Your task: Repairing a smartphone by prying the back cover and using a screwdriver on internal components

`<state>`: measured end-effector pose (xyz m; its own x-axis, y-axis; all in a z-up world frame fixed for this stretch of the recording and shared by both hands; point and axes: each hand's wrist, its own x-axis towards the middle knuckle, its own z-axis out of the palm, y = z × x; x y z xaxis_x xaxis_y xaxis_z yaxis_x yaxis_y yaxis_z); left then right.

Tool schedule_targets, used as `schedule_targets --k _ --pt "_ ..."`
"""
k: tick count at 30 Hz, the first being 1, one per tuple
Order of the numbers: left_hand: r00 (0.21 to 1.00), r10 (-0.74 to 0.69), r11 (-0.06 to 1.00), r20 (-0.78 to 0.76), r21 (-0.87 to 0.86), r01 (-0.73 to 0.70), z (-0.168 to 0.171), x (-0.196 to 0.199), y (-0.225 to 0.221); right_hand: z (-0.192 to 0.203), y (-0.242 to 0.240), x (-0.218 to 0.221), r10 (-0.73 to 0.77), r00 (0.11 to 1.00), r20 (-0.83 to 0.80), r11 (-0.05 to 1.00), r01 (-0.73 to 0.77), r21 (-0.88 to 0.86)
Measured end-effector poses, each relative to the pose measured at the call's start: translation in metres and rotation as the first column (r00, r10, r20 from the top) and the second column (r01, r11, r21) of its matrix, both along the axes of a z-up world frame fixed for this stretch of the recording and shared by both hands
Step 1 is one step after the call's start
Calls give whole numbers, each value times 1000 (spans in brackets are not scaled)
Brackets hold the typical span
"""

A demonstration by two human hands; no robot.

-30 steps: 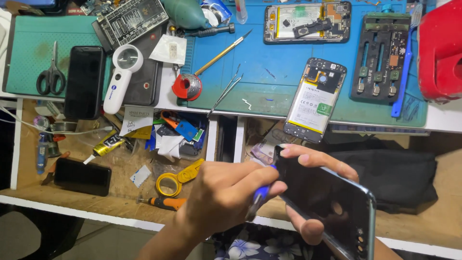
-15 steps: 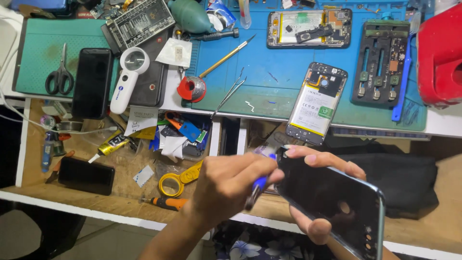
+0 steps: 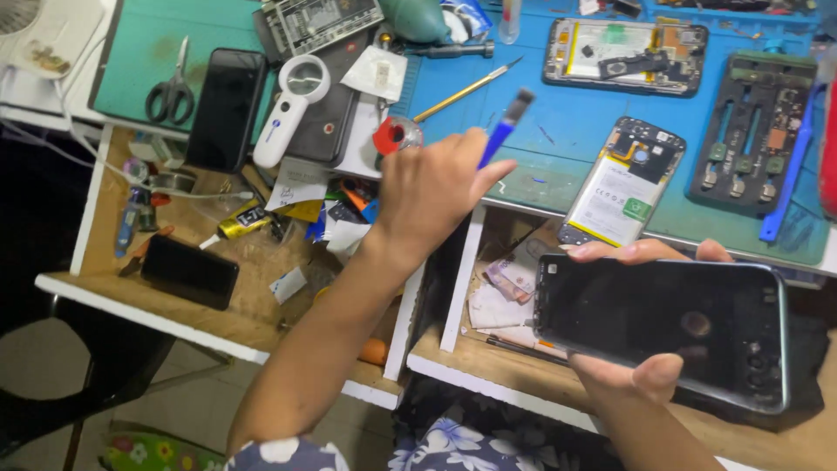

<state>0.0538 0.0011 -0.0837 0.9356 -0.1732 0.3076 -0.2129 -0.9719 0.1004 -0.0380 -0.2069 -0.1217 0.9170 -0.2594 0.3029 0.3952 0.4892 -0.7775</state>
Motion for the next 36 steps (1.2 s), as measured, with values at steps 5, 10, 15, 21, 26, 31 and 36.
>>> schedule_targets --k 5,10,15,21,26,31,36 --pt "996 -2 963 85 270 -21 -85 80 4 -26 0 10 13 999 51 999 -15 46" --pt "954 10 948 299 301 -104 -41 57 36 -30 -2 16 -19 1000 -2 995 19 95" --pt "986 -161 956 44 -242 167 33 -38 98 -9 2 14 39 991 -127 984 -16 178" --pt "988 89 944 124 -326 -45 -37 -145 166 -11 -6 13 245 956 -165 918 -174 355" --pt "952 198 934 -231 -250 -255 -90 -200 134 13 6 20 442 888 -131 797 -321 512" --pt "995 -62 900 -74 -436 23 -77 -160 105 20 13 26 574 796 -194 709 -364 604" --pt "933 -200 980 298 80 185 -26 -2 91 16 13 28 789 614 4 426 -552 717"
